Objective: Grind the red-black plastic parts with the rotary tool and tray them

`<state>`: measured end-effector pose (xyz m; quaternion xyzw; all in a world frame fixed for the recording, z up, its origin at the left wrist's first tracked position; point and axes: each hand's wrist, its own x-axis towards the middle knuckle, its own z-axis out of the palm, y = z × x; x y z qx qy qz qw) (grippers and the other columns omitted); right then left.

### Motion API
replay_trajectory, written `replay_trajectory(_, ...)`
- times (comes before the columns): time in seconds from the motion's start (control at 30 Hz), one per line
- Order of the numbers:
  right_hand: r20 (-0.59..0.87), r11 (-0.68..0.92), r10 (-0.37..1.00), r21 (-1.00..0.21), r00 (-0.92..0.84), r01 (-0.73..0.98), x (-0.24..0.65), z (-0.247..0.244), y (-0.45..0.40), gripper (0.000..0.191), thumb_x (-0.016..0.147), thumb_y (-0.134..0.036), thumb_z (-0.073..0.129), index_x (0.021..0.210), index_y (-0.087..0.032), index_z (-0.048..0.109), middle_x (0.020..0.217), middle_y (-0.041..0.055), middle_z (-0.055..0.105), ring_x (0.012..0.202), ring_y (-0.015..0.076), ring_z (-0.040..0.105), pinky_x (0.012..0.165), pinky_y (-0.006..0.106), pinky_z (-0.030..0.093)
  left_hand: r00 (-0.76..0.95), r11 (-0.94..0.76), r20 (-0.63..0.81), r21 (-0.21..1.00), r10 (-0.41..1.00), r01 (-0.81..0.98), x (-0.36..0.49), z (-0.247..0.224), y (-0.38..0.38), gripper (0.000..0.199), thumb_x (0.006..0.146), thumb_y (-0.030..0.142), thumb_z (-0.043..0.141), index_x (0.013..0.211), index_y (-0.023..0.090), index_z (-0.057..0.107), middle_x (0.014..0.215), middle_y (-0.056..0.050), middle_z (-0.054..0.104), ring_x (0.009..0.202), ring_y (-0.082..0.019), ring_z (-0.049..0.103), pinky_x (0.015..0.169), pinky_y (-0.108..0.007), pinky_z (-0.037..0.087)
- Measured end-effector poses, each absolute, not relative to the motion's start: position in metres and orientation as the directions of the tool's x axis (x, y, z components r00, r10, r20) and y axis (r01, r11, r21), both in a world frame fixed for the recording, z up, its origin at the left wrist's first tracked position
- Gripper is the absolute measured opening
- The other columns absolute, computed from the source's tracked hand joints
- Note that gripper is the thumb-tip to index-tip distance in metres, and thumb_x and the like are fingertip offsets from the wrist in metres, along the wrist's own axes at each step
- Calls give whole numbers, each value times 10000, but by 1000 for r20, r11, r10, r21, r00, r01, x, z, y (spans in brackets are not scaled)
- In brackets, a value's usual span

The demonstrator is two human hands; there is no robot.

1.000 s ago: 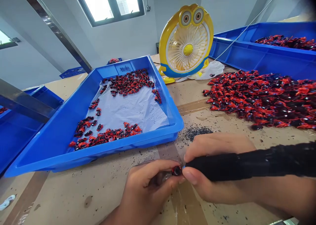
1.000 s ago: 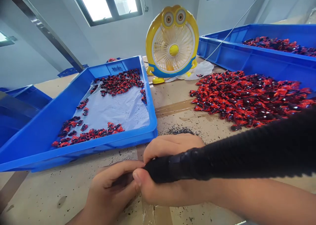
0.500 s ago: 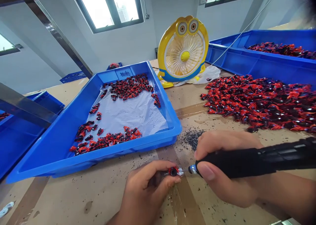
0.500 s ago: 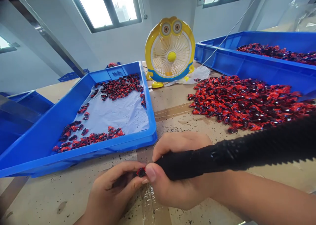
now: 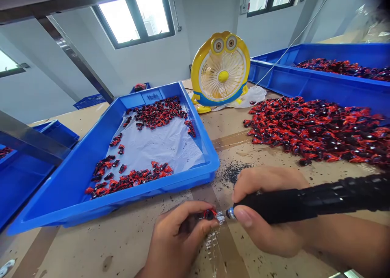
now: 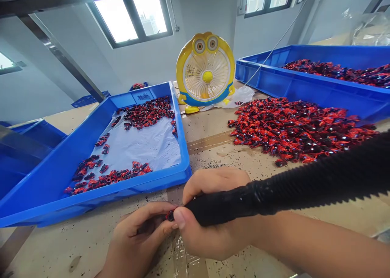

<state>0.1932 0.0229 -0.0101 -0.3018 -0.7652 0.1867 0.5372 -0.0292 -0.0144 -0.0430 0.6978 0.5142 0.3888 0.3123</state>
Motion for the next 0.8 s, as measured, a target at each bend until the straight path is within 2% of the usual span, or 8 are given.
replay_trajectory(0.1, 713, 748, 662, -606, -230, 271, 191, -13, 22, 104, 904, -286, 630, 812, -247, 601, 592, -74, 586, 464, 73, 489, 456, 229, 359, 163, -268, 214, 826, 963, 497, -29, -43, -14, 125, 867, 180, 829, 953, 261, 869, 822, 26, 872, 602, -125, 763, 588, -141, 606)
replay_trajectory(0.3, 740, 763, 638, -567, -215, 312, 186, -16, 22, 71, 896, -282, 605, 833, -251, 593, 613, -78, 623, 499, 77, 564, 519, 223, 453, 162, -310, 264, 796, 951, 519, -29, -43, -15, 111, 869, 185, 831, 948, 255, 868, 837, 20, 879, 637, -141, 786, 606, -156, 620)
replay_trajectory(0.43, 722, 765, 639, -561, -263, 317, 186, -10, 23, 60, 847, -226, 654, 808, -245, 612, 613, -75, 658, 508, 78, 598, 512, 214, 472, 173, -363, 319, 790, 932, 495, -29, -42, -15, 163, 848, 148, 854, 952, 272, 872, 860, 36, 884, 708, -136, 819, 691, -141, 640)
replay_trajectory(0.6, 706, 731, 678, -614, -208, 298, 181, -15, 18, 53, 838, -261, 644, 794, -253, 616, 620, -76, 643, 519, 83, 584, 519, 250, 459, 173, -399, 362, 772, 916, 494, -28, -41, -15, 209, 844, 128, 869, 994, 273, 878, 890, 35, 889, 737, -135, 828, 762, -151, 655)
replay_trajectory(0.8, 684, 719, 694, -647, -226, 254, 182, -20, 17, 76, 859, -258, 679, 813, -258, 619, 637, -71, 603, 520, 86, 535, 510, 249, 456, 211, -424, 368, 755, 905, 501, -28, -39, -17, 173, 877, 161, 862, 1013, 264, 885, 892, 22, 894, 736, -151, 836, 738, -161, 661)
